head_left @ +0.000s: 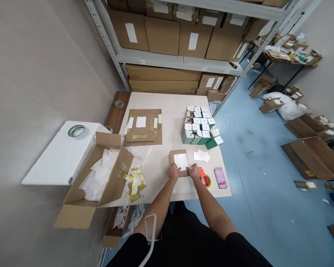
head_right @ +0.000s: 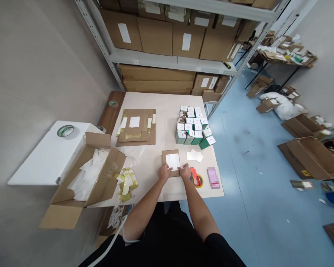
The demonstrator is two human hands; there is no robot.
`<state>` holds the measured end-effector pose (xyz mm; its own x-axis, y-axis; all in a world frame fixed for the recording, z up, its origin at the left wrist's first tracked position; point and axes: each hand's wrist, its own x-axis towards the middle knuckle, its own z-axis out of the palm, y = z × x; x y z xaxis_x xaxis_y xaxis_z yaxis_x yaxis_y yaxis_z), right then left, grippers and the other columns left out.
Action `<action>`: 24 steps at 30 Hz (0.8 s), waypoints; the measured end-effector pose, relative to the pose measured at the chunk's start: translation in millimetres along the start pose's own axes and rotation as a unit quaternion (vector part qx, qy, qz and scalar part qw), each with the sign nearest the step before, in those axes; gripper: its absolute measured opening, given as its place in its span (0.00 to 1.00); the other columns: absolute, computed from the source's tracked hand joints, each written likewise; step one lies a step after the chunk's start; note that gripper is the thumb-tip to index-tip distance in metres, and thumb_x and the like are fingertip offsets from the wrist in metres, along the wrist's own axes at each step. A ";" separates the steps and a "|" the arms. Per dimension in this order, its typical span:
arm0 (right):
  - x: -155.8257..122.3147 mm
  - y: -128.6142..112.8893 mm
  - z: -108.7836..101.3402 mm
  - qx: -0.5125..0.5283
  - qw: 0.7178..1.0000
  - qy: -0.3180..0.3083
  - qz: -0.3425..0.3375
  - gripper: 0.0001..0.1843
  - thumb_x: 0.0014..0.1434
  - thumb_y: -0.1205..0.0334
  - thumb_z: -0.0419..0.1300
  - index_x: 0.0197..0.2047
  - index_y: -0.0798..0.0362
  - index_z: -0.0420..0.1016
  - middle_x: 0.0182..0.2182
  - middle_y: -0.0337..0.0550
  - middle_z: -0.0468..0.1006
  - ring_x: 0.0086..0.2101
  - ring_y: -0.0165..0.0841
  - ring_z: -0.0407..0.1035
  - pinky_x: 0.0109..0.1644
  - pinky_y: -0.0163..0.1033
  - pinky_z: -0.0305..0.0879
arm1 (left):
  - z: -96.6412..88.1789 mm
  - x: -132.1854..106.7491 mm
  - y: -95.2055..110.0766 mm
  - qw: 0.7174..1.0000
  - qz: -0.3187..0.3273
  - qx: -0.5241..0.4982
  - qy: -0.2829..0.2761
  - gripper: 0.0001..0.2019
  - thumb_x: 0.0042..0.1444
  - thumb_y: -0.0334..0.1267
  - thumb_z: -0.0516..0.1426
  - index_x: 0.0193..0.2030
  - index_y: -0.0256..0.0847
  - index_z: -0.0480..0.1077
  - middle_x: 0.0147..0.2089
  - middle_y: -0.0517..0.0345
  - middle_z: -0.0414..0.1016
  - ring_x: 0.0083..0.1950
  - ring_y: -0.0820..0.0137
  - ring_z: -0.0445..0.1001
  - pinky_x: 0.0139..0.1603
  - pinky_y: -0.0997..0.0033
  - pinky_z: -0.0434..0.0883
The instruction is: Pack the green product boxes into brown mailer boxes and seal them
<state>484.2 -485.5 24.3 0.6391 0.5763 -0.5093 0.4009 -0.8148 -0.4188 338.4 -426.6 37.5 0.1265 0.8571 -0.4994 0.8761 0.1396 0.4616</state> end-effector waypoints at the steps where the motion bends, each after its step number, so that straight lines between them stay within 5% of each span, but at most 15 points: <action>1: -1.2 1.6 0.3 0.001 1.000 0.009 0.009 0.17 0.60 0.51 0.68 0.45 0.48 0.69 0.35 0.44 0.82 0.36 0.41 0.77 0.37 0.38 0.65 | -0.1 1.0 -4.5 0.999 0.051 0.010 0.002 0.07 0.63 0.39 0.62 0.48 0.45 0.75 0.51 0.49 0.81 0.56 0.56 0.78 0.53 0.61 0.72; 5: -9.3 6.5 6.7 0.024 0.998 0.058 0.010 0.21 0.59 0.46 0.68 0.48 0.52 0.74 0.38 0.51 0.83 0.38 0.44 0.79 0.40 0.41 0.70 | 4.4 5.3 -25.3 0.965 0.263 0.009 -0.006 0.23 0.63 0.28 0.56 0.63 0.50 0.74 0.74 0.51 0.66 0.79 0.53 0.55 0.73 0.51 0.62; 8: -17.1 6.3 16.8 0.044 0.996 0.071 -0.030 0.21 0.62 0.47 0.63 0.50 0.54 0.77 0.44 0.55 0.84 0.44 0.45 0.80 0.46 0.42 0.73 | 6.7 10.3 -39.0 0.953 0.298 -0.021 -0.042 0.30 0.64 0.30 0.54 0.73 0.51 0.66 0.80 0.56 0.56 0.83 0.54 0.44 0.78 0.48 0.55; 18: -45.0 -14.2 59.3 0.133 0.973 0.078 -0.173 0.19 0.69 0.51 0.53 0.52 0.53 0.78 0.51 0.53 0.82 0.53 0.42 0.76 0.59 0.45 0.70 | -21.6 21.4 -77.8 0.963 0.254 -0.086 -0.033 0.31 0.71 0.44 0.49 0.79 0.44 0.54 0.81 0.50 0.55 0.82 0.56 0.49 0.79 0.54 0.52; 24: -69.7 -25.0 87.1 0.022 0.952 0.013 -0.306 0.23 0.68 0.57 0.57 0.64 0.45 0.77 0.68 0.49 0.69 0.70 0.45 0.59 0.72 0.55 0.57 | -60.1 36.4 -79.2 0.984 0.102 -0.140 -0.034 0.38 0.67 0.54 0.56 0.79 0.42 0.53 0.77 0.35 0.59 0.75 0.45 0.64 0.72 0.50 0.62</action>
<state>372.5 -499.7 4.8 0.3106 0.9400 -0.1413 0.6763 -0.3230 -0.6621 245.7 -376.6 26.8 0.3259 0.8477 -0.4185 0.6684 0.1064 0.7362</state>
